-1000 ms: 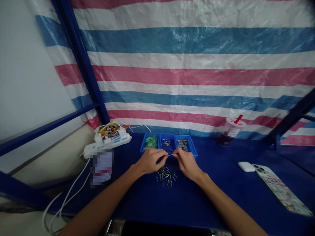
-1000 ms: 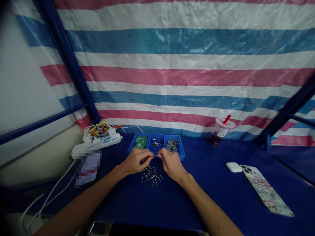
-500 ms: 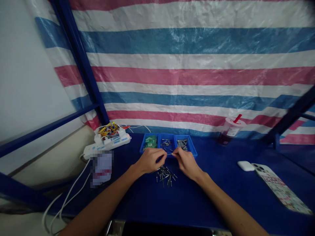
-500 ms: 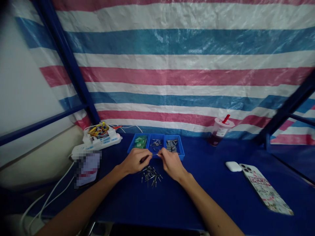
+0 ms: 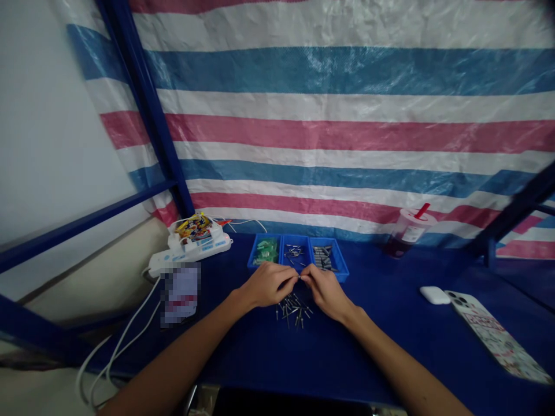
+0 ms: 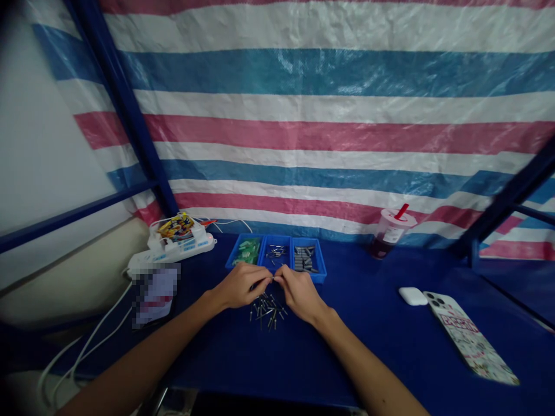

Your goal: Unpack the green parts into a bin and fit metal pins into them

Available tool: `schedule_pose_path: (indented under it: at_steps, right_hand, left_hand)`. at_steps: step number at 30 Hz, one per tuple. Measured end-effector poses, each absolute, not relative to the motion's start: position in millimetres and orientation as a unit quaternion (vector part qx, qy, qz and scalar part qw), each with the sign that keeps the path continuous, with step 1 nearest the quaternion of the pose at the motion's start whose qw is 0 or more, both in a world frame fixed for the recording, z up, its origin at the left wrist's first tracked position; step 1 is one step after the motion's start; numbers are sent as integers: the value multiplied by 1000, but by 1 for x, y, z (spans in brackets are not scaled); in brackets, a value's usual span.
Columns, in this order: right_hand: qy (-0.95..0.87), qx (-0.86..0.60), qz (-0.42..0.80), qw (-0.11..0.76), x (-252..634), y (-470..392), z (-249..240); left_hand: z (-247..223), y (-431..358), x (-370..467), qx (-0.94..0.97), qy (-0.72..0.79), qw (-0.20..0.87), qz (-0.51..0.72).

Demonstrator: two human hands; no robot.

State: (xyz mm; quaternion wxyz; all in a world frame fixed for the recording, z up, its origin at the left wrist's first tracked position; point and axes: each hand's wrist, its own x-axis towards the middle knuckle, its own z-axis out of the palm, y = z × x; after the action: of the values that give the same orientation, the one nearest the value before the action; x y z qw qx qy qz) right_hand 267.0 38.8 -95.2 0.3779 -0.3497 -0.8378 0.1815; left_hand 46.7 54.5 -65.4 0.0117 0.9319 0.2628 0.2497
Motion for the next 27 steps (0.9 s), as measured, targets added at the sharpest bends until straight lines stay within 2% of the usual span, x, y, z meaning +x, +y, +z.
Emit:
schedule_pose_path:
  at_steps: [10, 14, 18, 22, 27]
  right_hand:
    - [-820, -387, 185, 378, 258, 38, -96]
    - [-815, -361, 185, 414, 260, 38, -88]
    - [-808, -330, 159, 461, 266, 39, -81]
    - [-827, -293, 110, 466, 274, 44, -81]
    - [-806, -328, 51, 490, 285, 47, -82]
  left_hand:
    - [-70, 54, 52, 926, 233, -33, 295]
    - [-68, 57, 49, 920, 239, -32, 308]
    - [-66, 59, 46, 915, 242, -35, 320]
    - [-62, 60, 44, 914, 246, -30, 321]
    - [-60, 60, 41, 908, 256, -5, 332]
